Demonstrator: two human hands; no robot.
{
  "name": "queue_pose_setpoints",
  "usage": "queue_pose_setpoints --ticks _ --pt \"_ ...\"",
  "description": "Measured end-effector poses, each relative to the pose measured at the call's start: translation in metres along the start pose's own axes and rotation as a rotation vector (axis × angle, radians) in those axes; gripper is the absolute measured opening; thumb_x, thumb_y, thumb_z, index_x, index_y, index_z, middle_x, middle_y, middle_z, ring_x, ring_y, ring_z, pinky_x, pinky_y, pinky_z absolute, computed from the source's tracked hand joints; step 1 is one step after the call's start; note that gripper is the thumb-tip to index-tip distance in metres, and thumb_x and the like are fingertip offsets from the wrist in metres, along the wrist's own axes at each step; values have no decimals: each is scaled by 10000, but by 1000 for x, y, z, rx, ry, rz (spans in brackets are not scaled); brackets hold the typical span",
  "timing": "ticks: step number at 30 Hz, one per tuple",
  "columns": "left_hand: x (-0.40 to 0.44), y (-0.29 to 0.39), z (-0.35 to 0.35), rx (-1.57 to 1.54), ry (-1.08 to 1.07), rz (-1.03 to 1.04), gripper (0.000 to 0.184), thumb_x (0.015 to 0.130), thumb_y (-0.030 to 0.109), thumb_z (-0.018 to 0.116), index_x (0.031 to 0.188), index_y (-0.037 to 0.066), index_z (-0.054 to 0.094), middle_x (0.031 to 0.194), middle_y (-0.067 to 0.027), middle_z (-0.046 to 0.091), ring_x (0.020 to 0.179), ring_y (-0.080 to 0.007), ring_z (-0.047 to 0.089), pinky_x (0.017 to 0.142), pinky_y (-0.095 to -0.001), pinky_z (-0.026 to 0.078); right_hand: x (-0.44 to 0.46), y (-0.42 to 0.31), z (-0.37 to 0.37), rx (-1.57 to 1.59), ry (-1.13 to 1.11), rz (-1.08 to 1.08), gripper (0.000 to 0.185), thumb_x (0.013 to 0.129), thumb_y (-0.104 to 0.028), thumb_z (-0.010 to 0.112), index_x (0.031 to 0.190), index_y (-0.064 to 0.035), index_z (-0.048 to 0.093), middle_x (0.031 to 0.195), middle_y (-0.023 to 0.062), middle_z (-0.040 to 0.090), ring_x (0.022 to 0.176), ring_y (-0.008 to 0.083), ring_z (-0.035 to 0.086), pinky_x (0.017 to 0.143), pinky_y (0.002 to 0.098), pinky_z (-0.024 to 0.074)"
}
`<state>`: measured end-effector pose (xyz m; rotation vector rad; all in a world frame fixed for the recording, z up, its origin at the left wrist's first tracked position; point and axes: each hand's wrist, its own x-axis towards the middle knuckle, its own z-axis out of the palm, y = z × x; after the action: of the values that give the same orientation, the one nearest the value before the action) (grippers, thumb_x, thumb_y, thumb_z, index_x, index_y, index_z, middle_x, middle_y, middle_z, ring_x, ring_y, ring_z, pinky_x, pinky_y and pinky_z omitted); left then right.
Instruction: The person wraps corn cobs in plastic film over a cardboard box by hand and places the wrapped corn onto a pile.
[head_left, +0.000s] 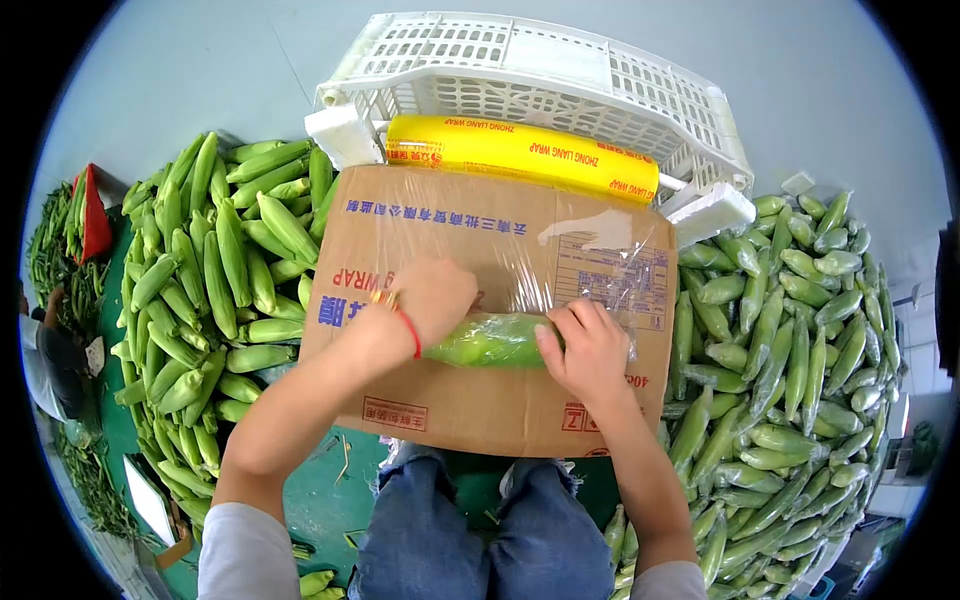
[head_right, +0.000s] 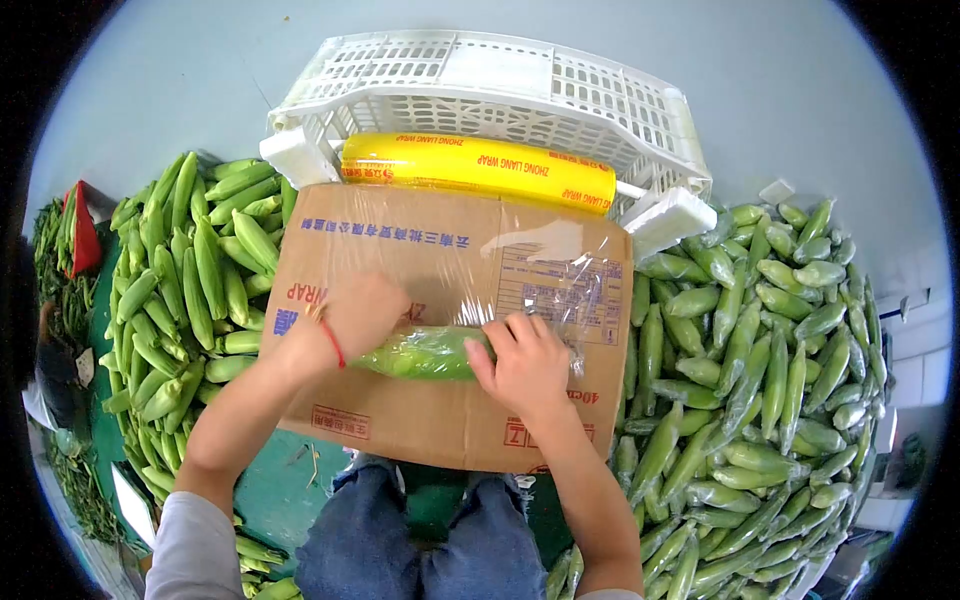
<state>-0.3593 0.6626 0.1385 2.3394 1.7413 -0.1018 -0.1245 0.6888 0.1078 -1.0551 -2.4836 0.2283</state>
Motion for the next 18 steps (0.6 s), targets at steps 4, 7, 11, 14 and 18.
queue_pose_setpoints --ticks 4,7,11,14,18 --pt "-84 60 -13 -442 -62 -233 516 871 382 592 1285 78 547 1019 -218 667 821 -343 691 726 -468 548 -6 -26 -27 -41 -480 172 333 914 -391 568 797 -79 583 718 136 610 646 339 635 569 437 510" --pt "-126 92 21 -233 155 -128 728 864 572 544 1445 153 412 1440 -273 363 1344 -455 344 1083 -641 218 -14 -39 -38 56 -601 200 349 925 -429 552 891 -83 582 789 153 644 666 349 655 572 447 522" --pt "-64 52 29 -96 344 -209 663 886 495 550 1411 104 442 1466 -231 346 1341 -424 356 1072 -604 266 -6 -40 -43 3 -190 -167 493 798 -459 679 1086 -77 559 1094 115 600 928 278 628 709 384 522" --pt "-9 25 6 -221 392 -270 501 877 324 614 1300 66 540 1339 -190 499 1229 -363 493 1004 -498 408 4 -31 -22 -110 -121 -323 637 670 -426 761 1161 -81 546 1092 67 540 1058 231 538 816 333 482" --pt "-49 53 14 -358 354 -71 412 820 217 695 1178 32 611 1167 -144 616 1081 -305 596 893 -371 511 11 -20 -15 -29 -296 -272 629 685 -418 762 1146 -50 543 1038 75 562 1000 226 558 768 313 505"
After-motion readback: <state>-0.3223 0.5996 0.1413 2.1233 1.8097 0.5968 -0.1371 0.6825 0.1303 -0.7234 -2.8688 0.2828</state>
